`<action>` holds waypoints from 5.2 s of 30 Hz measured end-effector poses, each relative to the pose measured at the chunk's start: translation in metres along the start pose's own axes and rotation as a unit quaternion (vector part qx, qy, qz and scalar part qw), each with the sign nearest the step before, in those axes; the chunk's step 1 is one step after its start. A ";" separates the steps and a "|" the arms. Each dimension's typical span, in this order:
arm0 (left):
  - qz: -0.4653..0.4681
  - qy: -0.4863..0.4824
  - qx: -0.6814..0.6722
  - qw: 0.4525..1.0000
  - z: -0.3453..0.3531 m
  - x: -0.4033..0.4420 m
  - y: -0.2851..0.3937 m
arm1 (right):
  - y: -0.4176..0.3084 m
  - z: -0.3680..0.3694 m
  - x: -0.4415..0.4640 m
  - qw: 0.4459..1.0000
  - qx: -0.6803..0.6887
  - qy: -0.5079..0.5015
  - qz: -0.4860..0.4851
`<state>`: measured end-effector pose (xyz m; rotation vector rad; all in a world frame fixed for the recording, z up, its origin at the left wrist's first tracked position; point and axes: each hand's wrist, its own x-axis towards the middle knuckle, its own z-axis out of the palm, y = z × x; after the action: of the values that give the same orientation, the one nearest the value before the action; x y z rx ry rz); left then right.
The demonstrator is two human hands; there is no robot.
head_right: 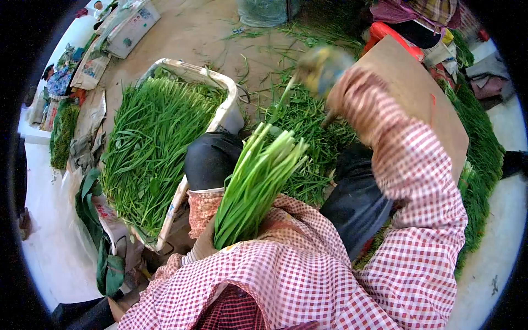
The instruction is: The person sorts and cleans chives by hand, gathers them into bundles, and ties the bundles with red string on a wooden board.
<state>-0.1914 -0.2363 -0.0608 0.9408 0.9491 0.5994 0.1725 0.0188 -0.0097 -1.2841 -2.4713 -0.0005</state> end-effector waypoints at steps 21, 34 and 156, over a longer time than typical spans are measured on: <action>0.168 0.066 0.320 0.930 -0.029 0.011 0.045 | -0.146 0.097 -0.045 0.079 0.988 0.113 0.062; 0.237 -0.227 0.487 0.809 -0.004 0.034 0.107 | -0.116 0.093 -0.085 0.072 0.995 0.070 0.011; -0.089 0.013 -0.003 0.996 0.007 0.066 0.021 | -0.104 0.034 -0.076 0.895 0.419 -0.116 0.100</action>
<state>-0.1545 -0.1775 -0.0677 0.8335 1.0413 0.4634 0.1198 -0.0971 -0.0484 -1.1434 -2.0645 1.1888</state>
